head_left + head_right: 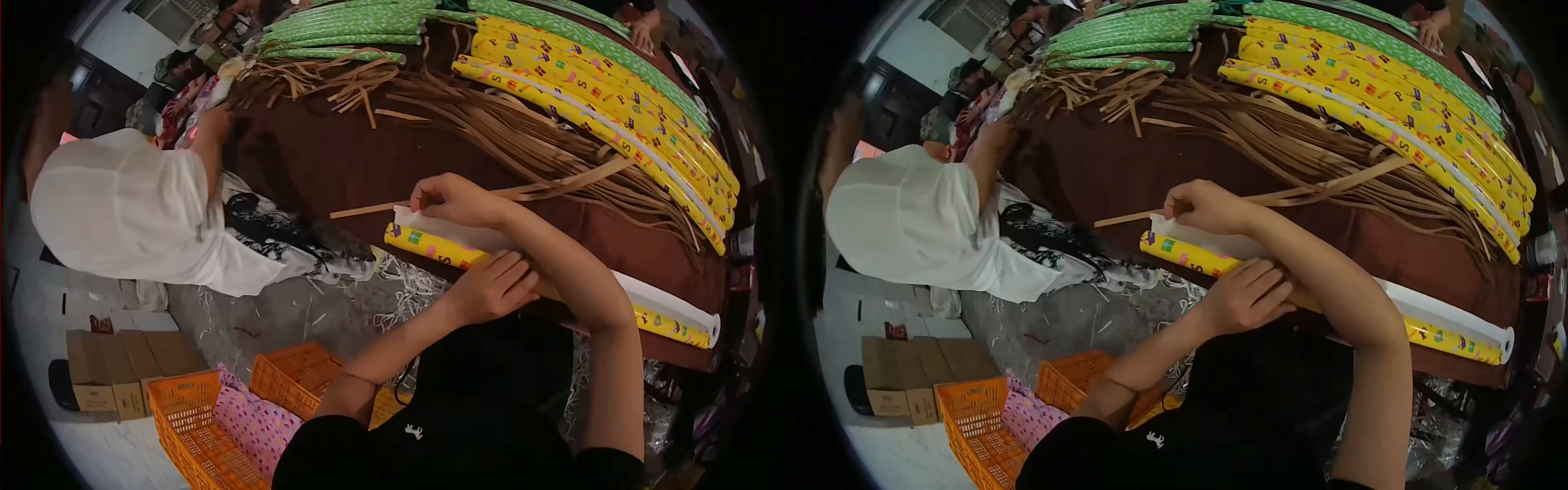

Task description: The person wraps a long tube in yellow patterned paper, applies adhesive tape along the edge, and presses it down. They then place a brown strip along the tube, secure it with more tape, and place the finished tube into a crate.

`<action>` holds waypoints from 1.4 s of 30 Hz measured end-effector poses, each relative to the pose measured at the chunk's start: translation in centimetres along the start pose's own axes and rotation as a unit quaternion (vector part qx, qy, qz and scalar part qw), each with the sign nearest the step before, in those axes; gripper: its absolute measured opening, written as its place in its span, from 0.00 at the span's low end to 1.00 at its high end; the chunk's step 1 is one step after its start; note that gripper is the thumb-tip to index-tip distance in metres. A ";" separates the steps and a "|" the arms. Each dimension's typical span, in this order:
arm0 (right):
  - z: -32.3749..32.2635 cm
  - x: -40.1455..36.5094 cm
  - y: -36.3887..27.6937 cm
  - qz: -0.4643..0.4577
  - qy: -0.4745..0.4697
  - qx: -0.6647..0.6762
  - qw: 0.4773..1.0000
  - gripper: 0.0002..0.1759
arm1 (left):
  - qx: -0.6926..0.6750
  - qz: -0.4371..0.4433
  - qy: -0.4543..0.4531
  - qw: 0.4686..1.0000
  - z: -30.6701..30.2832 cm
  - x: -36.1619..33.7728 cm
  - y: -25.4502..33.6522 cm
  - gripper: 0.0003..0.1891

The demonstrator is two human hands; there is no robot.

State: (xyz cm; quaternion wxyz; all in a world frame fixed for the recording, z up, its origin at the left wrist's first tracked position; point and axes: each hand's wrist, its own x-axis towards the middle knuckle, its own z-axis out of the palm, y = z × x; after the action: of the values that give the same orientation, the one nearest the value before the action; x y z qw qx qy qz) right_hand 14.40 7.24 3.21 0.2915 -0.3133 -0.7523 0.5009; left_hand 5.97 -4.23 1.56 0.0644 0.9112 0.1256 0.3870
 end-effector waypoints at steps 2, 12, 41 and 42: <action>0.1 -0.1 0.0 0.014 0.018 0.062 0.998 0.07 | 0.111 -0.043 0.135 0.984 -2.5 -0.5 0.2 0.13; 1.1 -0.3 -1.0 -0.021 0.038 -0.036 0.998 0.08 | -0.260 -0.566 0.202 0.756 -8.7 -4.4 -6.6 0.24; 4.2 -0.1 -1.3 -0.075 0.198 -0.344 0.915 0.07 | -0.321 -0.599 0.264 0.684 -9.3 -4.3 -6.6 0.32; 4.3 -0.1 -1.2 -0.084 0.203 -0.342 0.913 0.07 | -0.316 -0.599 0.265 0.687 -9.2 -4.3 -6.6 0.32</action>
State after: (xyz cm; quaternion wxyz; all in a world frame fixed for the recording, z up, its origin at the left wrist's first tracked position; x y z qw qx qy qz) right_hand 11.03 4.35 2.93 0.3541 -0.4247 -0.8256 0.1120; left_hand -4.75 1.10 3.56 0.5307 0.4278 0.5264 0.5081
